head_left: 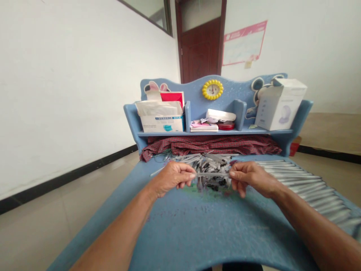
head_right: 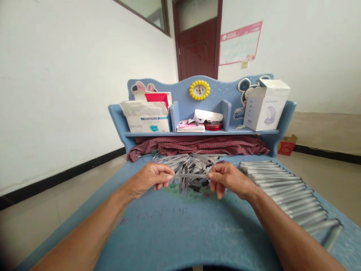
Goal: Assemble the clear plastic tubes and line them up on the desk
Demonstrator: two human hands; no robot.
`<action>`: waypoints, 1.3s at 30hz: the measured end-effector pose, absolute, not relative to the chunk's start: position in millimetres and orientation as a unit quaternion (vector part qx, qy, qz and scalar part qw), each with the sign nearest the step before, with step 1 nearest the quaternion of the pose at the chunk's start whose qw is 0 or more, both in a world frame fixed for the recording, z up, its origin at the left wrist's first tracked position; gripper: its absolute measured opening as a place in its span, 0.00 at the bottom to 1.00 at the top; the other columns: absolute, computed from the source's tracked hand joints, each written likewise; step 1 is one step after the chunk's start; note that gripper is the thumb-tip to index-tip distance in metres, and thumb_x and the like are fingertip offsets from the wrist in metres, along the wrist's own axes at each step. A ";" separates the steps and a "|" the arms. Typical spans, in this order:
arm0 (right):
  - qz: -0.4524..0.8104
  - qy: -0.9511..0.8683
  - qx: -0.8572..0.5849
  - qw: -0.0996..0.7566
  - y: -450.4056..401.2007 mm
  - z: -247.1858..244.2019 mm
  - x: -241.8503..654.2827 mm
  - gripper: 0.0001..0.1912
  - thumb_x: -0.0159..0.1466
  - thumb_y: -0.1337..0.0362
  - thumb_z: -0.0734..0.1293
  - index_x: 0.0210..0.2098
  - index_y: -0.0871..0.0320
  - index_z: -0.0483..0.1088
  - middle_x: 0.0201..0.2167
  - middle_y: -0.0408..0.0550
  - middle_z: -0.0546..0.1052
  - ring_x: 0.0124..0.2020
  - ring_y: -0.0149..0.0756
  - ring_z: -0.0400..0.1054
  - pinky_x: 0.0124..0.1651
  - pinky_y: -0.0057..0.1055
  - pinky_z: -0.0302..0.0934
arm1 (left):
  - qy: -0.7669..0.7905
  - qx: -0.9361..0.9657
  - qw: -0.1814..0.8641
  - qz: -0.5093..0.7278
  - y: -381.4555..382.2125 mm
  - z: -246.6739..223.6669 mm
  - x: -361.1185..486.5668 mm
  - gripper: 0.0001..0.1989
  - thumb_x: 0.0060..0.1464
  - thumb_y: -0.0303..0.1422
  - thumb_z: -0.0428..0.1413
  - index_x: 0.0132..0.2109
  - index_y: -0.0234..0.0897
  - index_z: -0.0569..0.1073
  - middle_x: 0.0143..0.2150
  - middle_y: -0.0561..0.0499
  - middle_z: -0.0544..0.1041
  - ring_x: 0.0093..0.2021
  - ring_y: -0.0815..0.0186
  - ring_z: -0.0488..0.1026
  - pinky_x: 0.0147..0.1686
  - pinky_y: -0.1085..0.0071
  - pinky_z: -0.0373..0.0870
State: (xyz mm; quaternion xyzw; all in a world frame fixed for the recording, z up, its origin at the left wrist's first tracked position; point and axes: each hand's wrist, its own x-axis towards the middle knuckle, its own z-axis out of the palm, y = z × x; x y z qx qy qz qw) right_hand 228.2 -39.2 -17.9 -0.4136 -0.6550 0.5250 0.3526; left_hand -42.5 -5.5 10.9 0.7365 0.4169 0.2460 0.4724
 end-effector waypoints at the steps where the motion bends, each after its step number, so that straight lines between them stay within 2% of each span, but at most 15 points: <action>1: 0.527 -0.659 -0.407 0.348 -40.2 -18.0 226.1 0.17 0.56 0.53 0.64 0.26 0.62 0.64 0.20 0.45 0.74 0.14 0.28 0.66 0.17 0.23 0.56 | 0.414 0.735 0.475 0.253 -5.4 11.9 -43.6 0.13 0.47 0.38 0.54 0.36 0.31 0.72 0.21 0.55 0.70 0.17 0.77 0.59 0.18 0.79 0.54; 6: 0.541 -0.657 -0.394 0.347 -45.1 -20.5 212.4 0.16 0.55 0.54 0.65 0.27 0.62 0.63 0.18 0.42 0.72 0.12 0.25 0.63 0.14 0.21 0.52 | 0.409 0.729 0.474 0.275 -5.4 11.7 -43.2 0.11 0.47 0.36 0.54 0.32 0.30 0.72 0.18 0.56 0.68 0.16 0.78 0.57 0.16 0.79 0.51; 14: 0.500 -0.663 -0.383 0.405 -48.3 -21.7 205.6 0.16 0.56 0.54 0.64 0.23 0.61 0.64 0.14 0.38 0.67 0.09 0.22 0.56 0.11 0.19 0.47 | 0.400 0.696 0.514 0.302 -11.5 17.4 -40.0 0.10 0.44 0.36 0.57 0.29 0.30 0.71 0.16 0.56 0.66 0.15 0.79 0.55 0.15 0.80 0.47; 24: 0.488 -0.672 -0.375 0.412 -46.9 -24.1 204.1 0.15 0.56 0.54 0.64 0.24 0.61 0.63 0.12 0.37 0.65 0.08 0.22 0.55 0.10 0.19 0.45 | 0.403 0.698 0.518 0.286 -15.7 19.3 -37.2 0.10 0.45 0.36 0.55 0.27 0.31 0.69 0.15 0.57 0.65 0.14 0.79 0.53 0.15 0.80 0.46; 28: 0.456 -0.699 -0.386 0.393 -41.3 -22.3 204.9 0.16 0.58 0.54 0.62 0.23 0.60 0.61 0.13 0.37 0.65 0.10 0.23 0.58 0.12 0.19 0.49 | 0.428 0.712 0.489 0.266 -13.5 20.5 -36.5 0.12 0.46 0.39 0.55 0.29 0.32 0.69 0.17 0.57 0.65 0.15 0.78 0.54 0.15 0.80 0.47; 31: 0.389 -0.746 -0.397 0.367 -37.5 -17.3 207.3 0.13 0.60 0.58 0.60 0.25 0.60 0.63 0.15 0.38 0.65 0.14 0.24 0.61 0.17 0.20 0.53 | 0.449 0.720 0.459 0.261 -8.3 19.8 -34.1 0.14 0.47 0.42 0.54 0.30 0.33 0.69 0.17 0.58 0.64 0.16 0.77 0.54 0.16 0.80 0.47; 33: 0.288 -0.795 -0.408 0.345 -37.1 -13.5 207.7 0.09 0.60 0.61 0.61 0.27 0.60 0.65 0.17 0.38 0.66 0.19 0.25 0.63 0.22 0.20 0.54 | 0.459 0.727 0.448 0.245 -5.6 18.9 -31.0 0.15 0.46 0.43 0.54 0.30 0.34 0.69 0.17 0.58 0.63 0.17 0.76 0.53 0.16 0.79 0.46; 36: 0.114 -0.854 -0.412 0.297 -40.4 -8.4 204.5 0.07 0.59 0.62 0.62 0.29 0.58 0.68 0.23 0.41 0.70 0.26 0.27 0.65 0.29 0.22 0.53 | 0.471 0.731 0.443 0.216 -4.9 17.3 -26.5 0.15 0.46 0.44 0.53 0.31 0.35 0.69 0.17 0.58 0.63 0.17 0.75 0.54 0.17 0.79 0.47; 39: 0.013 -0.876 -0.412 0.248 -45.7 -4.4 199.0 0.07 0.61 0.62 0.60 0.34 0.56 0.68 0.30 0.43 0.74 0.31 0.29 0.66 0.31 0.23 0.52 | 0.474 0.733 0.444 0.204 -5.6 15.1 -24.7 0.15 0.47 0.44 0.52 0.33 0.36 0.69 0.18 0.59 0.64 0.18 0.74 0.54 0.18 0.78 0.48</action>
